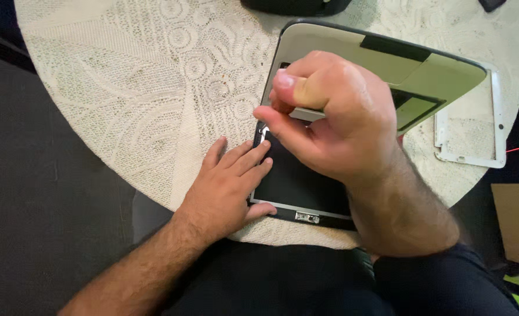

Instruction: The person places a rectangular screen into the chassis of a disassembled electronic device. They then use a screwdriver to tighten screws around the screen's perimeter to secure it in place.

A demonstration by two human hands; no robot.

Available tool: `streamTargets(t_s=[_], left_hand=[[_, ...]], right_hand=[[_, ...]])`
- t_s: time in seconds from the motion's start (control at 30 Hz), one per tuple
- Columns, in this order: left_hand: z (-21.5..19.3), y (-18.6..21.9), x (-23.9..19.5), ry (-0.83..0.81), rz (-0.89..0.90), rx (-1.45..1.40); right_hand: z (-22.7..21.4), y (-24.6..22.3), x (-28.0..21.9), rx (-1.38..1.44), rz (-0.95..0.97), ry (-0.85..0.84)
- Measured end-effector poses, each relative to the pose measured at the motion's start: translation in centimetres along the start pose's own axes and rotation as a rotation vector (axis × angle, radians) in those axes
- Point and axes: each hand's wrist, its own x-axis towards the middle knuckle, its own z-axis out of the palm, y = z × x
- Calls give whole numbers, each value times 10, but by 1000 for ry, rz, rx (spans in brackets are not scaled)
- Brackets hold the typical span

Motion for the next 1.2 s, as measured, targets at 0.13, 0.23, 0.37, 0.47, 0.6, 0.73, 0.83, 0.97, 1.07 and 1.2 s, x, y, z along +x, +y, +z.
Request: streamTargets(t_s=[0.13,0.23,0.37,0.47,0.6,0.73,0.83,0.97,1.07,1.2], left_hand=[[0,-1,0,-28,-7,-12],[-1,0,2,-37,-15,-22],[-2,-1,2,-25,-13,-49],[-6,0,2,-34,-12,-66],[-13,2,5,-44,-11,-126],[-9,1,4,5,7,-141],[-14,4,7,-49,-2,-120],[-10,2,7,-37,-43,-135],[-5,-2,5,-45,-53,-112],[-8,3,10,-103,-85,-76]], right_hand=[[3,19,-9,87,-67,29],[-3,25,-12,181,-69,71],[-43,31,-21,344,-294,95],[-75,10,-61,335,-295,153],[-85,-11,-161,280,159,444],[-102,-8,-194,265,-25,110],[-86,-20,-191,-6,173,-137],[-64,-5,-241,-279,490,-337],[-53,0,-267,-360,589,-340],[-46,1,-279,-400,680,-402]])
